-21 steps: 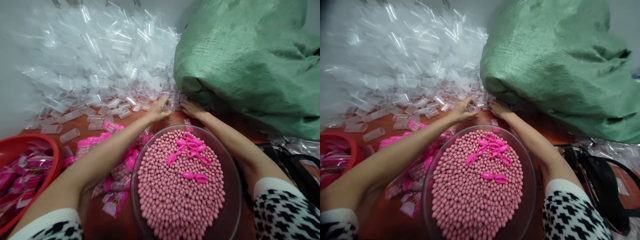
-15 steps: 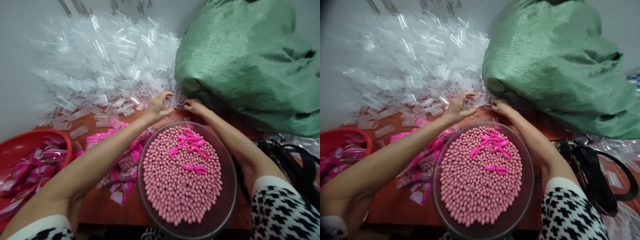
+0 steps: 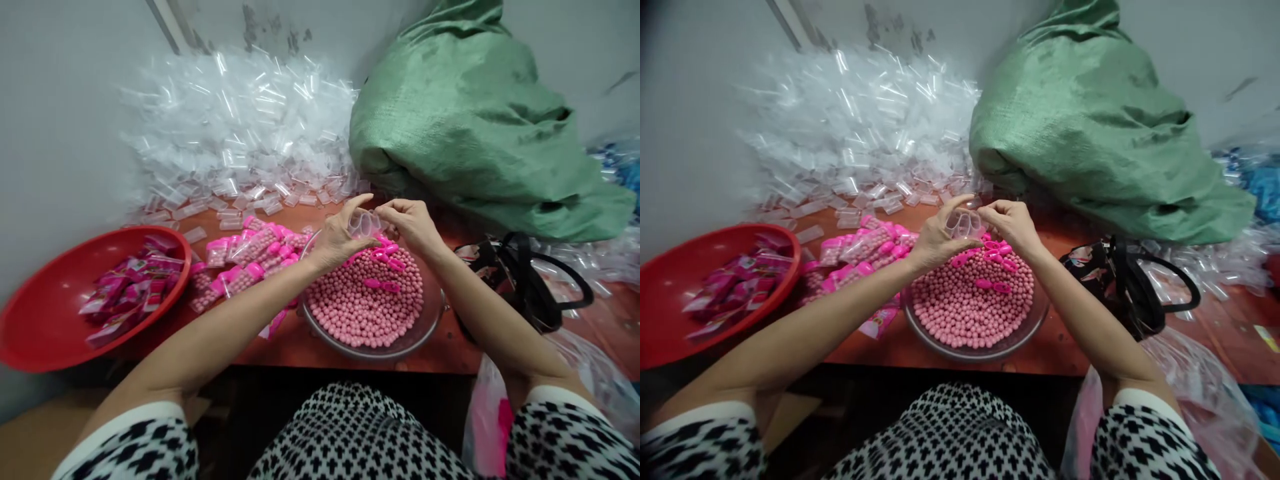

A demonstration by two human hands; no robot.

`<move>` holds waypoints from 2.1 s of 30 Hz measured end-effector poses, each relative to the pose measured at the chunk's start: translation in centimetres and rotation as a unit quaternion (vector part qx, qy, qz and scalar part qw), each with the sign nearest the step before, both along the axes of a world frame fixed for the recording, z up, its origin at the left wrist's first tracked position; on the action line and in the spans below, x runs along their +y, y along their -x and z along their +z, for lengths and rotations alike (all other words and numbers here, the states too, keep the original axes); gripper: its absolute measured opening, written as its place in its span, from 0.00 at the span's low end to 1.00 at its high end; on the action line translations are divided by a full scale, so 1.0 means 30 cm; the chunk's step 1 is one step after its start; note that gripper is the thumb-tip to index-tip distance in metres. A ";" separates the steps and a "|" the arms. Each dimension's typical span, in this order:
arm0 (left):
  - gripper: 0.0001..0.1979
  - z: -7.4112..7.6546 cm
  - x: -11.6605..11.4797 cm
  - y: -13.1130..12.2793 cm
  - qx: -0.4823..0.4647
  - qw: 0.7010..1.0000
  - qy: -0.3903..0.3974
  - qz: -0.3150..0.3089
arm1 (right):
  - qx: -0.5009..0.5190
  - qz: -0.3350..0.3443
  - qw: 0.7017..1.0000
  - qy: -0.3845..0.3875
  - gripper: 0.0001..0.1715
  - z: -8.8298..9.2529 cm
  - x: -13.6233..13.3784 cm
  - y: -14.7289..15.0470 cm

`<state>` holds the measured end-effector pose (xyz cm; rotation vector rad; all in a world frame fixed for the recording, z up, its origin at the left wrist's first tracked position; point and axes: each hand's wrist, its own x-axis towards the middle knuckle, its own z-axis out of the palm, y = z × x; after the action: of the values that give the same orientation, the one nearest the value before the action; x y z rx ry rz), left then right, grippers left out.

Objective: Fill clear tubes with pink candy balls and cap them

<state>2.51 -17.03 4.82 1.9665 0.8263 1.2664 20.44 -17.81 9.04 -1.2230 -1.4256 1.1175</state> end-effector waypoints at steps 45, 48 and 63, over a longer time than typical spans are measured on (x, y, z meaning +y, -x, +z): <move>0.47 -0.093 -0.223 0.118 -0.065 0.982 0.161 0.078 | -0.664 0.269 0.695 -0.050 0.21 -0.170 -0.311 0.072; 0.45 -0.109 -0.227 0.107 -0.094 0.978 0.166 0.090 | -0.618 0.254 0.742 -0.052 0.20 -0.242 -0.266 0.152; 0.10 -0.069 -0.310 0.123 -0.030 0.990 0.111 0.079 | -0.103 0.145 0.984 0.012 0.45 -0.233 -0.270 0.025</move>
<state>-1.19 -26.34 2.76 1.7063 1.0616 1.2573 19.69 -25.90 2.06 -1.2002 -1.7969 1.2323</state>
